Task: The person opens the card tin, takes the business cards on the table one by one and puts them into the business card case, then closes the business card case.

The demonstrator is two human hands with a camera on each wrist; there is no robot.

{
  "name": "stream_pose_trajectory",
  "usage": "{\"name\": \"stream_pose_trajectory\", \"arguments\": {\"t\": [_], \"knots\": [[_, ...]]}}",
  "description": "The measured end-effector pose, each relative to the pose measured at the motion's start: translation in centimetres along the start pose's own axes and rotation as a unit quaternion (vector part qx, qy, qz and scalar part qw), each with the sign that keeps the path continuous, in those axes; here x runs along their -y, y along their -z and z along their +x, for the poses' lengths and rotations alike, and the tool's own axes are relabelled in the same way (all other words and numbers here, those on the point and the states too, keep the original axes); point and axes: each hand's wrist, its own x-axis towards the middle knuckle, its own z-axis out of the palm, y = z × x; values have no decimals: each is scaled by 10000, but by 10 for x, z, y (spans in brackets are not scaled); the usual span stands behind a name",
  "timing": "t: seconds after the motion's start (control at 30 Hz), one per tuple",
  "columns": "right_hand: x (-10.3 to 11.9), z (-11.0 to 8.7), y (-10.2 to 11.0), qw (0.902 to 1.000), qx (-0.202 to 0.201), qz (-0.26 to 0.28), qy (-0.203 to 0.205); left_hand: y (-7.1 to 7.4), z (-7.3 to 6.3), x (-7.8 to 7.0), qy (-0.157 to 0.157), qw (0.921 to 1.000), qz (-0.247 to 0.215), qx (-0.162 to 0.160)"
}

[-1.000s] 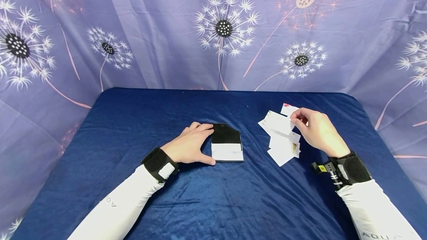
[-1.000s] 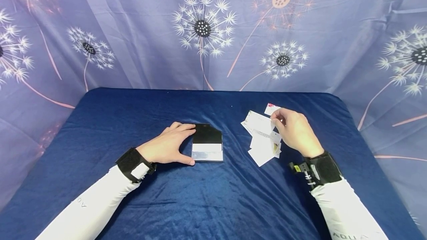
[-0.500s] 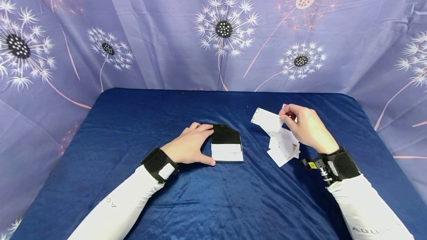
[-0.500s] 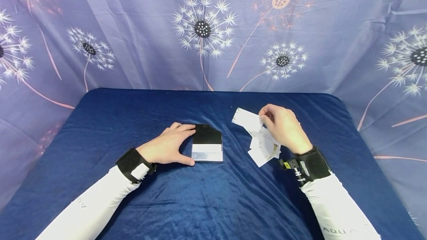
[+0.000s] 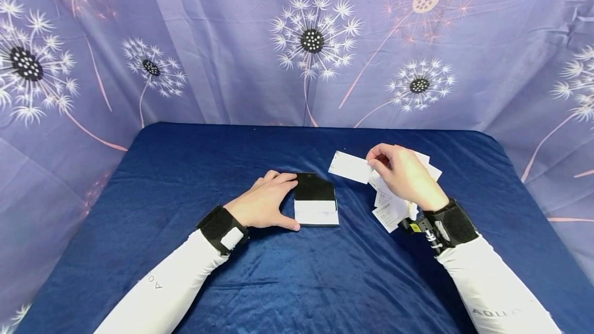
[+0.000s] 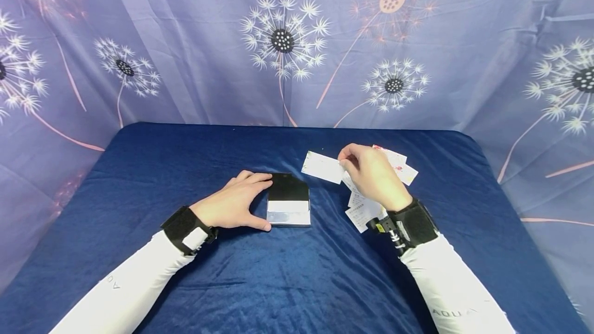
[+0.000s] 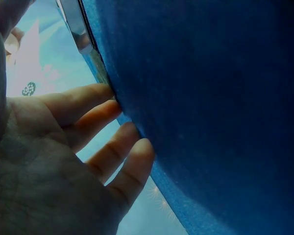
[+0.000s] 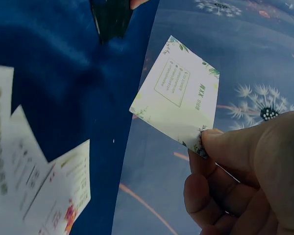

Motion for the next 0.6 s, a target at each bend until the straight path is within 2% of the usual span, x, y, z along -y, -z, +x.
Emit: {"name": "stream_pose_trajectory", "arguments": {"t": [0.6], "knots": [[23, 12, -26, 9988, 355, 289, 160, 1, -1, -1, 11, 10000, -31, 32]]}}
